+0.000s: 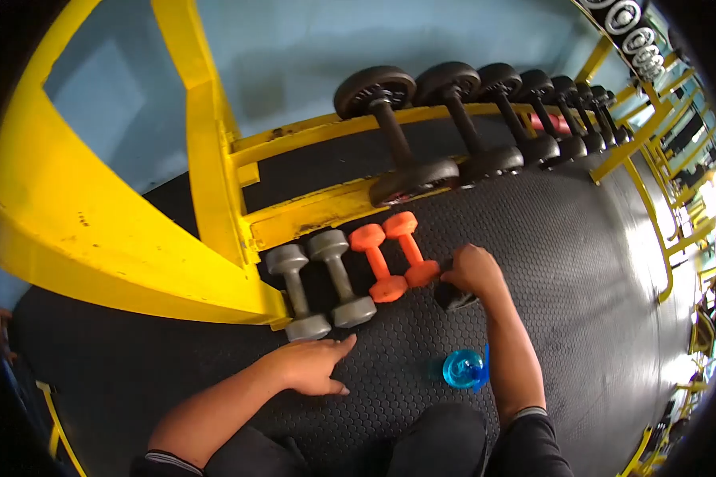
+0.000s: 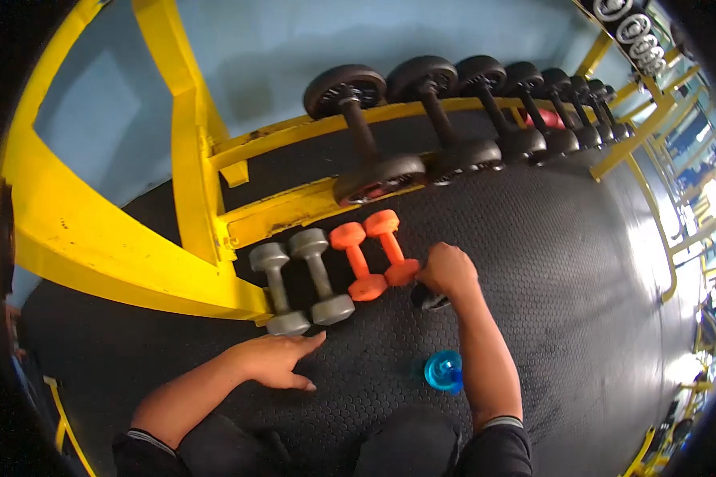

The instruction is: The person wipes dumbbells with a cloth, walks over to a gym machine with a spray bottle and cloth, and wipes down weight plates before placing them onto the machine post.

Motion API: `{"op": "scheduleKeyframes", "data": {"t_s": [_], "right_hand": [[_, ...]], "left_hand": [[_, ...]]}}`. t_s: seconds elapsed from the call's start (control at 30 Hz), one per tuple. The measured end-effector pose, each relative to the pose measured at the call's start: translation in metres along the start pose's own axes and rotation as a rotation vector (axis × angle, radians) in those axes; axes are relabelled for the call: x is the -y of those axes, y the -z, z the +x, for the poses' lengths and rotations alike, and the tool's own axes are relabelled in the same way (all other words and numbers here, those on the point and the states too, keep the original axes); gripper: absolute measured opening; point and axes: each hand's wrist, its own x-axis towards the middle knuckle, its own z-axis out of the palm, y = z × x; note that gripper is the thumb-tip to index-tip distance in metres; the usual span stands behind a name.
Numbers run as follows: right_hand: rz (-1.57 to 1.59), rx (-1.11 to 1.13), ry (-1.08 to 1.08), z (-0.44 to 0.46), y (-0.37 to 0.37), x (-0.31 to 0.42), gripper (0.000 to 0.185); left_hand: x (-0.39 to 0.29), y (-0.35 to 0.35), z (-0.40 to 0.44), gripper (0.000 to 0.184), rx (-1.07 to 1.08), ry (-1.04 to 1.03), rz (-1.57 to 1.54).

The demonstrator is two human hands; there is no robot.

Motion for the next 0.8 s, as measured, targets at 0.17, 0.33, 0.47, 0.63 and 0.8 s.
{"op": "scheduleKeyframes", "data": {"t_s": [0.17,0.33,0.47,0.63,0.8], "right_hand": [[0.845,0.037,0.210,-0.115,0.046,0.057,0.028],[1.126,-0.057,0.520,-0.138,0.042,0.038,0.032],[0.266,-0.423,-0.044,-0.155,0.007,-0.038,0.059],[0.260,0.029,-0.342,-0.172,-0.087,-0.070,0.069],[0.373,-0.105,-0.300,-0.179,-0.066,-0.075,0.031]], "left_hand": [[-0.037,-0.002,0.006,0.105,-0.347,-0.334,-0.367],[-0.039,-0.025,0.014,0.051,-0.461,-0.372,-0.825],[-0.028,-0.016,-0.021,0.032,-0.395,-0.287,-0.672],[-0.037,-0.003,-0.029,0.023,-0.289,-0.185,-0.517],[-0.061,0.013,-0.040,0.033,-0.317,-0.216,-0.372]]}}
